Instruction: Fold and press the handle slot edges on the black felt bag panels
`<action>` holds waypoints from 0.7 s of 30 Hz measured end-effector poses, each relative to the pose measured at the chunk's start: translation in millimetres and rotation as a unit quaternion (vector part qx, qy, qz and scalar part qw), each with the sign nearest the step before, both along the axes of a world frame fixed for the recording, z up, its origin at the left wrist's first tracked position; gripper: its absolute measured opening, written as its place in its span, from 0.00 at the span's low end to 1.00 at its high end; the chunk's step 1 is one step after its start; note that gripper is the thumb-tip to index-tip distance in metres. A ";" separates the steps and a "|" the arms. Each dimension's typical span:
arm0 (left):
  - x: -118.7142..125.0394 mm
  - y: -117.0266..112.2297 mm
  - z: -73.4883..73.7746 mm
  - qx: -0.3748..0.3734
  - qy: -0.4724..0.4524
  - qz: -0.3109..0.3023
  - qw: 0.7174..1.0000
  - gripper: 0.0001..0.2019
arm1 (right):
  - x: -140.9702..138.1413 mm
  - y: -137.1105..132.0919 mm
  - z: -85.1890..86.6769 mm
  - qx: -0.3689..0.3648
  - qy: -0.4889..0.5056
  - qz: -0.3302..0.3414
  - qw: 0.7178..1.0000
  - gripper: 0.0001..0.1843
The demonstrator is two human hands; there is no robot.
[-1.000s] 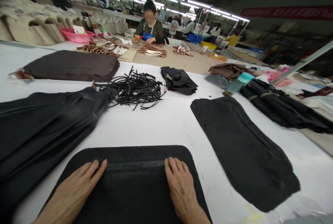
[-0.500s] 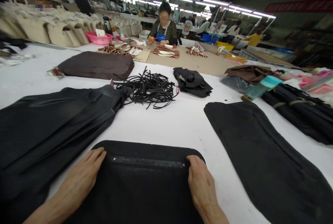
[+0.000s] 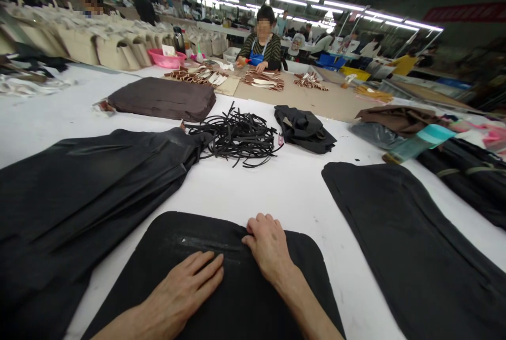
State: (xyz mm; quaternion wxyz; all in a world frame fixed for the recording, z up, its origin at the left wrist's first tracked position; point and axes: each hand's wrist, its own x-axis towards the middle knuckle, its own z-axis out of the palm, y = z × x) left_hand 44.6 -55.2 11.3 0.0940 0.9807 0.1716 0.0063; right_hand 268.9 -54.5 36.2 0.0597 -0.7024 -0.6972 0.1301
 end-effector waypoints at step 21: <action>-17.6 -9.8 -16.7 0.058 -0.004 0.076 0.995 0.29 | -5.4 5.3 9.6 0.098 0.052 0.005 0.994 0.07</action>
